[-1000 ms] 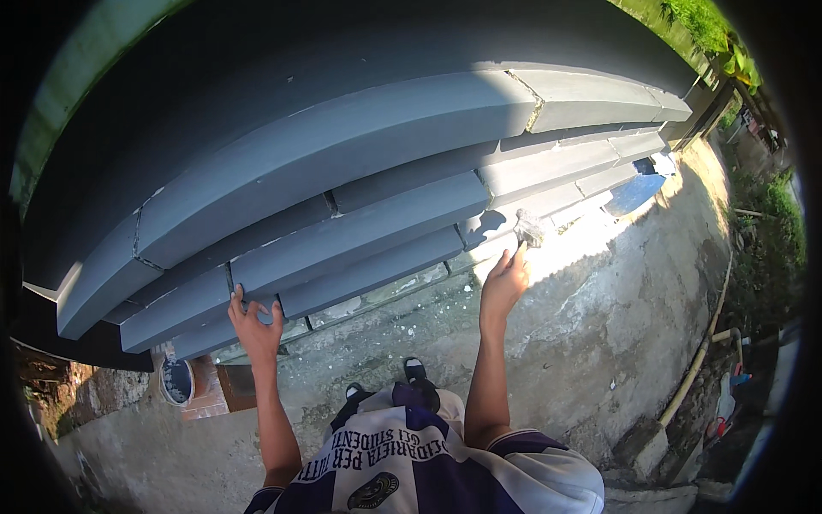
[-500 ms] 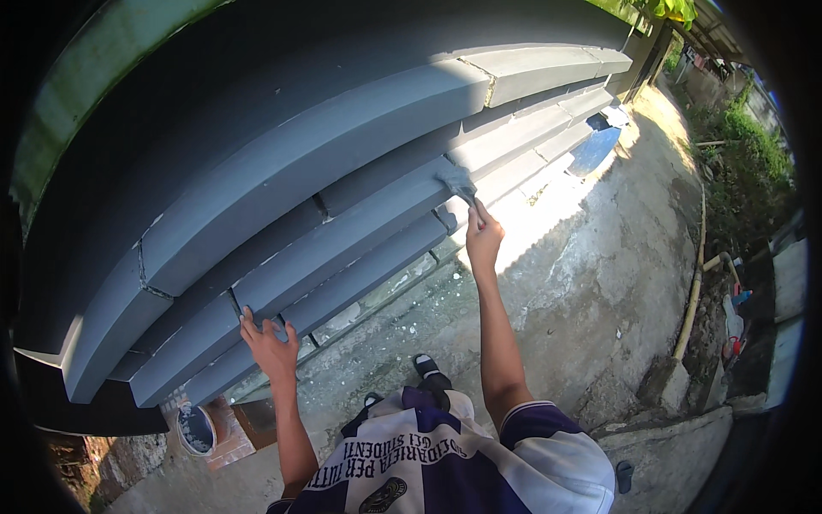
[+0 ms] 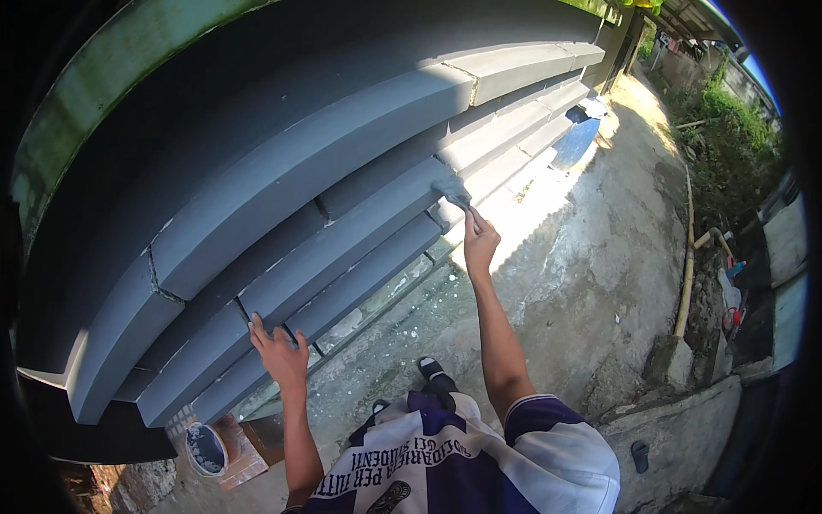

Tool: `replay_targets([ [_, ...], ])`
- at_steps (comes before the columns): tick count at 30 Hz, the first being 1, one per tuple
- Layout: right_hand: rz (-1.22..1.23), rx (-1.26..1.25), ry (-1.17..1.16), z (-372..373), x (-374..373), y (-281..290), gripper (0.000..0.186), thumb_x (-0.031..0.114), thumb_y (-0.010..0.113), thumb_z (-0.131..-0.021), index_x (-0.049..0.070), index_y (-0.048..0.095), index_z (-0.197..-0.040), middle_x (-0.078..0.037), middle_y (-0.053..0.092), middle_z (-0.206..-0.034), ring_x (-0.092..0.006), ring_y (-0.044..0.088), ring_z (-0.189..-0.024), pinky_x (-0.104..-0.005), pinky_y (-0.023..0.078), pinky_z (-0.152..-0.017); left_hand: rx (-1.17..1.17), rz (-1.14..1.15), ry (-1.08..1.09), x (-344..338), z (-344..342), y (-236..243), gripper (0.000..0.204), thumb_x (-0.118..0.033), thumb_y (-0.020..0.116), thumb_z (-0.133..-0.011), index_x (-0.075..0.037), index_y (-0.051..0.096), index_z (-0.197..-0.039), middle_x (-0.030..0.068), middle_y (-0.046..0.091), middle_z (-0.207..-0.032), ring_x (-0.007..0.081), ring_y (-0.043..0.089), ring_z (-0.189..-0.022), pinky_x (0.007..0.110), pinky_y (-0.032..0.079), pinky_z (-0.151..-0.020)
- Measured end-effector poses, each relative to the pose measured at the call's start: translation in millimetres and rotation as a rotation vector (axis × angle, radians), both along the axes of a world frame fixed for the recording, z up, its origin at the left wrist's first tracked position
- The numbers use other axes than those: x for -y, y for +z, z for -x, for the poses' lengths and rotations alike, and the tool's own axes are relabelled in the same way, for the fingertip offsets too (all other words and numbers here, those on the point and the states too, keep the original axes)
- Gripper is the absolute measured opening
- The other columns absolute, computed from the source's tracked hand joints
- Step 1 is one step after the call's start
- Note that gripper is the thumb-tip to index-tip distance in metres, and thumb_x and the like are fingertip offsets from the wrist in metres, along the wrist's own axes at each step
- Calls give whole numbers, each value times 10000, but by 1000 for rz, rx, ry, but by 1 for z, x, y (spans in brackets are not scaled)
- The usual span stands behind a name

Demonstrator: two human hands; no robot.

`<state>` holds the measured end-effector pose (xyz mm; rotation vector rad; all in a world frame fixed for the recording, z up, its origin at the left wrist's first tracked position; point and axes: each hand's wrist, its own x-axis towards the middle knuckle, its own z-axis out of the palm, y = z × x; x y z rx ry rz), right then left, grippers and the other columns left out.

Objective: Applying grey plaster or mortar to a tiered outdoor wall structure using a trowel.

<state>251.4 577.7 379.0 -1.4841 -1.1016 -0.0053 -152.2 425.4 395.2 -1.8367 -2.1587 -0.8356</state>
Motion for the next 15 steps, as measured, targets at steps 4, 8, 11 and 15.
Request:
replay_targets([
  [4,101,-28,-485,-38,0,-21,227,175,641,-911,17,745,-1037,-170,647,-655,-262,595,-562,-378,471,-590,7,7,-1,-1,-2,2,255,-163,729,-770,40,574,-776,269,332,-1506,483,349,-1358,498,502,-947],
  [8,-55,-11,-231,-29,8,3,226,147,679,-886,27,731,-1069,-124,603,-624,-223,506,-505,-365,435,-550,3,16,21,2,0,-1,253,-160,727,-765,54,595,-798,268,322,-1513,486,344,-1361,505,490,-968],
  [11,70,219,-94,-28,0,41,222,108,688,-865,46,712,-1077,-137,660,-706,-248,604,-566,-372,472,-577,-34,10,30,0,-3,-3,260,-162,726,-760,61,599,-802,269,321,-1513,488,340,-1363,507,493,-964],
  [15,63,320,145,-34,-39,82,210,54,657,-845,72,675,-1054,-152,710,-851,-336,703,-803,-410,538,-675,-33,22,39,-2,-7,-4,272,-168,727,-752,64,597,-809,273,321,-1512,495,333,-1366,512,490,-967],
])
